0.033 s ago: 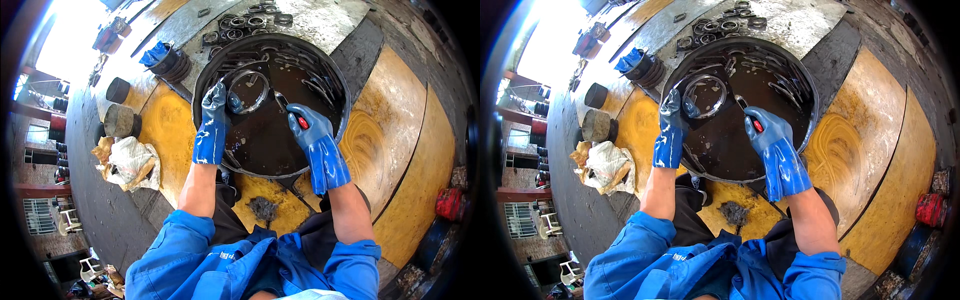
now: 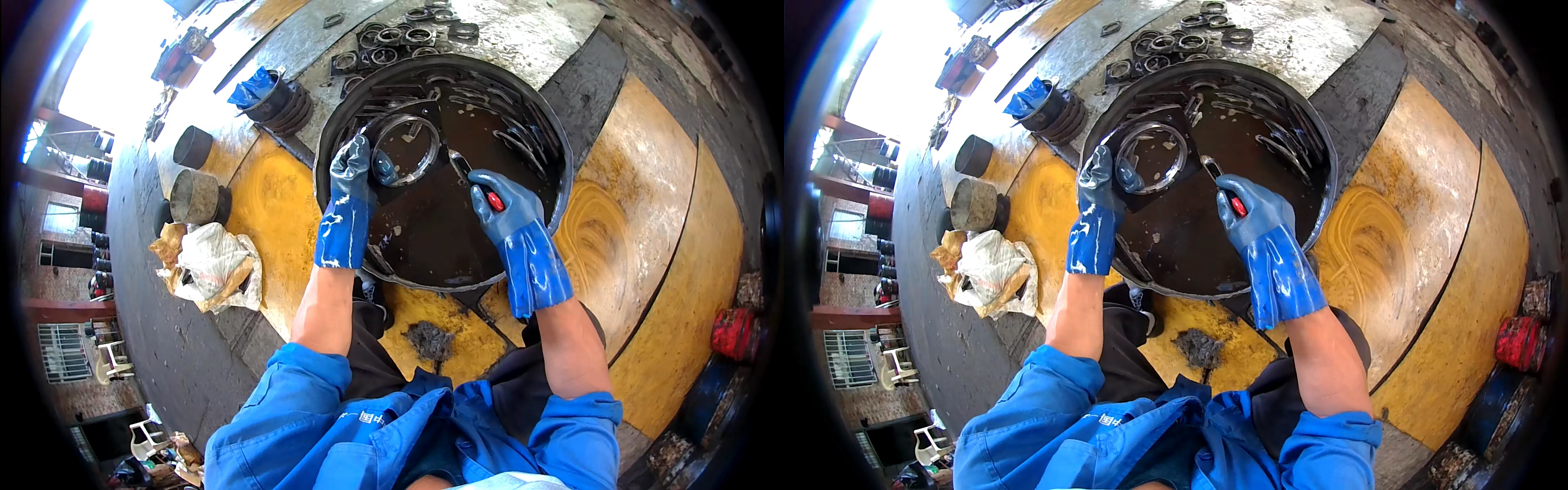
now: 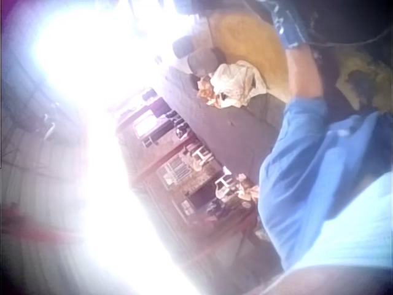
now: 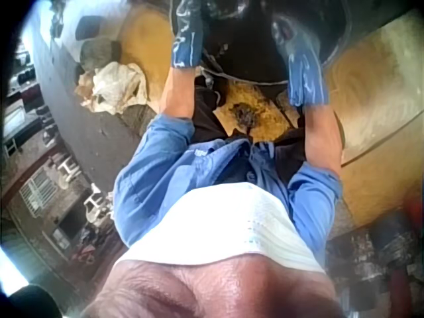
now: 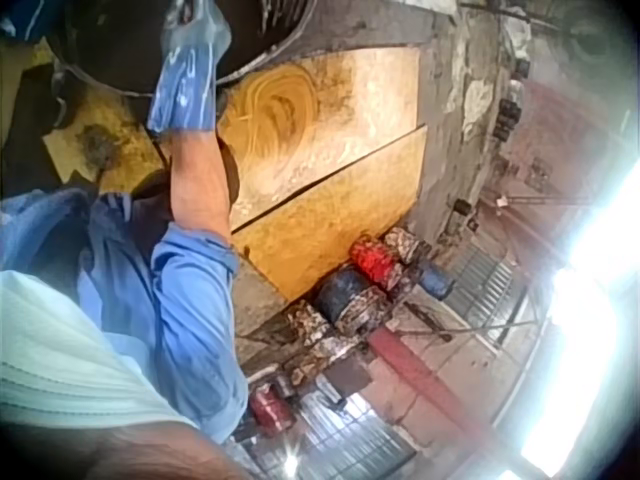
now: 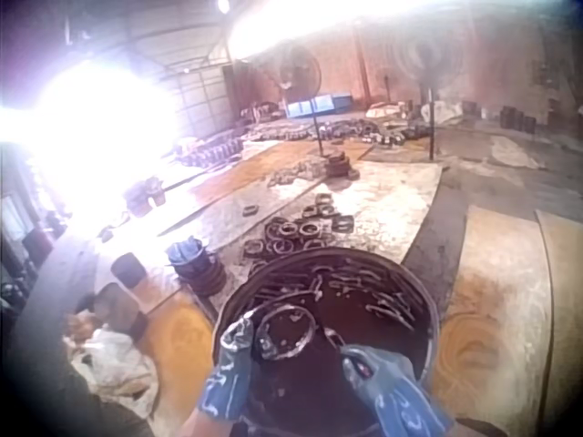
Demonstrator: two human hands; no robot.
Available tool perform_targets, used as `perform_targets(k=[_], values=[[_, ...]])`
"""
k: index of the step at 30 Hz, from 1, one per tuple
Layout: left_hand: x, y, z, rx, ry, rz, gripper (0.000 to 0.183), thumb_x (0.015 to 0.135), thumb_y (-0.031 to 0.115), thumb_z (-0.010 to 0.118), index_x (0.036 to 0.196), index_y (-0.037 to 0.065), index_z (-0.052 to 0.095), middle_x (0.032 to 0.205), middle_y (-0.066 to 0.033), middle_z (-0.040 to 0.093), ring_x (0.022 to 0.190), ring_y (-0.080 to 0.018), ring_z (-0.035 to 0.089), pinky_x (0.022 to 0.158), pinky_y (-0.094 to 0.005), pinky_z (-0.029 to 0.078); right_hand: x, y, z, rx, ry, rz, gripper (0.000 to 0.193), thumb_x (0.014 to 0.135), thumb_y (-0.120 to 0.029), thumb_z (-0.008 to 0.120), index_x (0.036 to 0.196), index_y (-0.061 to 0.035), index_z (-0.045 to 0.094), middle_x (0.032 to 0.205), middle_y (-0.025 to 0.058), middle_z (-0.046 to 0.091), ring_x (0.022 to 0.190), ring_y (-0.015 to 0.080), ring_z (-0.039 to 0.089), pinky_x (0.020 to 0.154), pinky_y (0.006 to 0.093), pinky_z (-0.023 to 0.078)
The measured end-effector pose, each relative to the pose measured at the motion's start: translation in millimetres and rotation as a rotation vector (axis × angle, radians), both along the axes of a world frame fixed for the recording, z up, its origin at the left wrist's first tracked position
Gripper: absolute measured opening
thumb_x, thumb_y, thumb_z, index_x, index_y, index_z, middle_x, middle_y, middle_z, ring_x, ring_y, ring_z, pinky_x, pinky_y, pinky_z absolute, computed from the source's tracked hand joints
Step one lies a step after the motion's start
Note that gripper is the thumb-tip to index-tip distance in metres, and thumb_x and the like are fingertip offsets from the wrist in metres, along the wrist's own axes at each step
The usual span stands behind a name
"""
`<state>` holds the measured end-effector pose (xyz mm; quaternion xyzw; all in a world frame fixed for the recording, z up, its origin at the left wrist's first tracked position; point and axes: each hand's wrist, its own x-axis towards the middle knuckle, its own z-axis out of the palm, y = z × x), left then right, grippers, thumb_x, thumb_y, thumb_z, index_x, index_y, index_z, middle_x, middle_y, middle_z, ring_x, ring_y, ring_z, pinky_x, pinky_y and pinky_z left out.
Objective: The person cleans metal parts by scrubbing them with a brush while they are submerged in a tub of dark liquid. They handle a large metal ring and various smaller components, turning them over to reach different surfaces.
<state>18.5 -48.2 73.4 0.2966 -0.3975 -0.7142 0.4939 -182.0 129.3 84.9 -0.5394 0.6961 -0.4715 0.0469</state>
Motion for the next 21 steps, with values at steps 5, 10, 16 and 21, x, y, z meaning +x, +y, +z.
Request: perform_targets(k=[5, 10, 16, 21], values=[[4.6, -6.2, -12.8, -0.057, -0.013, -0.013, 0.025, 0.099, 0.032, 0.071, 0.102, 0.007, 0.071, 0.072, -0.0052, 0.069, 0.054, -0.0165, 0.061, 0.050, -0.0318, 0.051, 3.1, -0.7, -2.6, 0.017, 0.033, 0.004, 0.019, 0.086, -0.011, 0.075, 0.105, -0.0112, 0.075, 0.100, 0.0136, 0.075, 0.089, 0.0341, 0.073, 0.080, 0.0394, 0.060], [2.0, -3.9, -5.3, -0.151, -0.167, -0.019, 0.046, 0.096, 0.043, 0.070, 0.117, 0.002, 0.068, 0.067, -0.0084, 0.064, 0.052, -0.0216, 0.059, 0.050, -0.0357, 0.049, 5.6, -1.2, -4.6, 0.001, 0.006, 0.017, 0.018, 0.086, -0.012, 0.075, 0.104, -0.0110, 0.075, 0.098, 0.0137, 0.075, 0.088, 0.0344, 0.073, 0.079, 0.0395, 0.060], [8.1, -3.6, -3.2, -0.294, -0.192, -0.137, 0.034, 0.101, 0.035, 0.067, 0.088, 0.003, 0.068, 0.067, -0.0075, 0.069, 0.052, -0.0149, 0.060, 0.049, -0.0289, 0.048, 9.5, 2.9, 6.0, 0.035, -0.019, 0.078, 0.017, 0.086, -0.013, 0.075, 0.103, -0.0117, 0.075, 0.098, 0.0134, 0.075, 0.088, 0.0334, 0.073, 0.079, 0.0390, 0.060], [7.1, 2.7, 0.1, -0.310, -0.229, -0.101, 0.033, 0.101, 0.033, 0.067, 0.088, 0.003, 0.069, 0.068, -0.0069, 0.069, 0.054, -0.0136, 0.062, 0.051, -0.0278, 0.049, 22.1, 6.8, 6.8, 0.139, -0.187, 0.151, 0.019, 0.087, -0.017, 0.074, 0.105, -0.0134, 0.076, 0.100, 0.0116, 0.075, 0.091, 0.0322, 0.073, 0.081, 0.0392, 0.059]])
